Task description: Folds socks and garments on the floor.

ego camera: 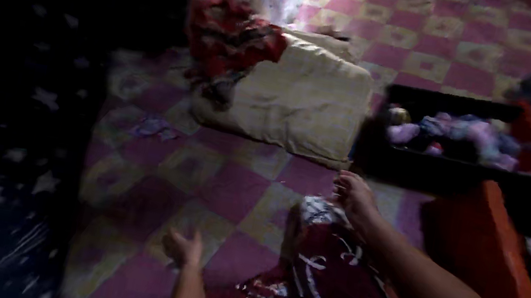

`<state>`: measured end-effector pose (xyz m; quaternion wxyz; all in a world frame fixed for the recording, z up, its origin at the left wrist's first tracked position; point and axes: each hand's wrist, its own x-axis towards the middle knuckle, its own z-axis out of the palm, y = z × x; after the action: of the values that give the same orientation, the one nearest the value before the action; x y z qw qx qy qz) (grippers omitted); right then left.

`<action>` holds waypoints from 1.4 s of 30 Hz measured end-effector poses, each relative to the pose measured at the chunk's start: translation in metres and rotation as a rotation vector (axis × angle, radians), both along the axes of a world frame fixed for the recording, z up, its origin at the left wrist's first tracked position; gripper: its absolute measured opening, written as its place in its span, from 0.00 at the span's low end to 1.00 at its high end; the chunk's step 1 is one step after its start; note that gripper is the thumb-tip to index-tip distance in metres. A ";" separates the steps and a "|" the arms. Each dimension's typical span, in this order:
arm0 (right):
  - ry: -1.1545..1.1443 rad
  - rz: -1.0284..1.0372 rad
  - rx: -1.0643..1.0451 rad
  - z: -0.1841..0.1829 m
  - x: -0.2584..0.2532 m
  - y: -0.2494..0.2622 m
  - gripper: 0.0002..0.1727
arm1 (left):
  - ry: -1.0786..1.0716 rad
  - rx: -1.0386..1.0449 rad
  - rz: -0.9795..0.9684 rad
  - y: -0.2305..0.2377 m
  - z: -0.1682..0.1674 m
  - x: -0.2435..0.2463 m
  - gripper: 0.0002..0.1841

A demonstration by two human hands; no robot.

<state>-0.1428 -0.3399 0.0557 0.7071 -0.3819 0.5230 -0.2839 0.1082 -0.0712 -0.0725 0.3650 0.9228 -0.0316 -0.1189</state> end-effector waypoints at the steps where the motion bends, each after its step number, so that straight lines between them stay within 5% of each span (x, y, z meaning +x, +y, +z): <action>1: 0.016 0.116 -0.060 0.000 0.021 0.002 0.18 | -0.052 0.067 0.039 0.006 -0.008 0.007 0.42; 5: 0.097 0.674 -0.410 -0.004 0.122 0.004 0.18 | -0.215 0.181 0.061 0.024 -0.047 0.017 0.41; 10: 0.248 1.297 -0.949 -0.057 0.306 -0.003 0.22 | -0.014 0.547 0.055 0.016 -0.047 0.015 0.42; 16: 0.484 1.425 -1.292 -0.131 0.489 0.020 0.33 | -0.142 0.623 0.099 0.018 -0.071 0.014 0.42; 20: 0.546 1.151 -1.445 -0.183 0.531 0.045 0.27 | -0.125 0.729 0.052 0.018 -0.062 0.014 0.42; 25: 0.579 1.429 -1.230 -0.171 0.506 0.054 0.23 | -0.090 0.639 0.061 0.016 -0.060 0.010 0.41; 30: 0.391 1.549 -0.786 -0.140 0.383 0.071 0.19 | -0.212 0.148 0.131 0.019 -0.088 0.006 0.40; 33: 0.183 1.465 -0.876 -0.105 0.294 0.064 0.18 | -0.036 0.321 0.070 0.023 -0.069 0.008 0.42; 35: 0.043 1.321 -0.976 -0.065 0.240 0.059 0.15 | -0.007 0.177 0.101 0.017 -0.061 0.011 0.36; 37: -0.045 1.251 -1.066 -0.021 0.190 0.052 0.14 | 0.049 0.003 0.099 -0.016 -0.026 0.009 0.26; 40: -0.172 1.279 -1.206 0.023 0.124 0.053 0.12 | 0.487 -0.557 0.008 -0.063 0.061 -0.023 0.31; 42: -0.245 1.329 -1.303 0.041 0.086 0.055 0.11 | 0.698 -0.783 -0.119 -0.085 0.101 -0.043 0.21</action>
<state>-0.0563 -0.2853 0.0971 0.4213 -0.8904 -0.1426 -0.0969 0.0654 -0.1559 0.0280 0.6637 0.6195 -0.0023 -0.4192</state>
